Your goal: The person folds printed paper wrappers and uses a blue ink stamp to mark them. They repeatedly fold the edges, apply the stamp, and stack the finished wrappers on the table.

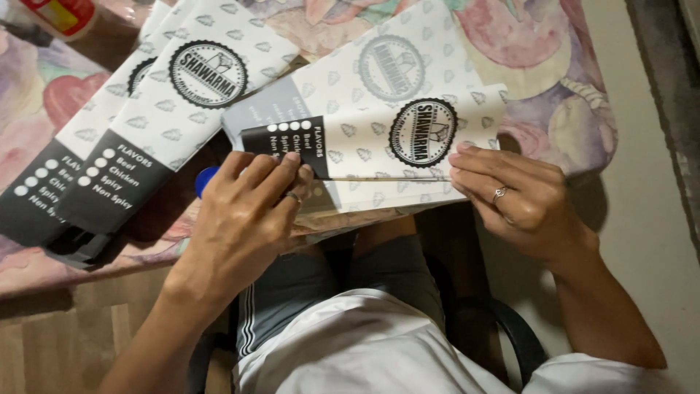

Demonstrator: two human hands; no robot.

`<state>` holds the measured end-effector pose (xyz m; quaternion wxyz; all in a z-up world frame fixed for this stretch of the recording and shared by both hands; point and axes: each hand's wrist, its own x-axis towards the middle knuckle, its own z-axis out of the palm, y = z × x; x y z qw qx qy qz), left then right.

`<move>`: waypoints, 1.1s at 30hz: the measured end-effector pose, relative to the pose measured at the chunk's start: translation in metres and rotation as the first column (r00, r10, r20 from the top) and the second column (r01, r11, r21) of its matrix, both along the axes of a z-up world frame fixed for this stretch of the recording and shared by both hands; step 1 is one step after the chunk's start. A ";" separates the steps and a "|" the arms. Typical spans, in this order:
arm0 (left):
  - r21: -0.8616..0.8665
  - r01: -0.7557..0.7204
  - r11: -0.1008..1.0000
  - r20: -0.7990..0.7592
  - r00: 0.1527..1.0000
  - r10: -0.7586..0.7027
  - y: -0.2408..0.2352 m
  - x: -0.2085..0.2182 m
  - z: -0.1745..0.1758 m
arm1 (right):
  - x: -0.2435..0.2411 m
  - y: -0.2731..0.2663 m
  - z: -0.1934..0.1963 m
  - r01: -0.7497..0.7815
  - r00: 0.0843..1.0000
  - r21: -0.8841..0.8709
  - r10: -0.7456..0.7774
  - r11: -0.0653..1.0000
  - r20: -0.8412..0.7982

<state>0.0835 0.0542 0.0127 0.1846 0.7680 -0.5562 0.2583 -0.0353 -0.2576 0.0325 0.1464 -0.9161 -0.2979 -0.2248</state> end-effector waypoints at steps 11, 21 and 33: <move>-0.024 0.014 1.000 0.010 1.000 -0.014 0.004 0.006 0.001 | -0.006 -0.010 0.000 0.023 0.999 -0.117 -0.017 0.993 0.052; 0.000 0.033 0.999 -0.033 0.999 -0.033 0.010 0.011 -0.006 | -0.001 -0.015 0.003 0.050 0.995 -0.153 -0.036 0.987 0.088; -0.008 -0.043 0.999 -0.056 0.998 0.042 0.004 0.002 0.001 | -0.004 -0.018 -0.006 -0.003 0.997 -0.175 0.017 0.985 0.079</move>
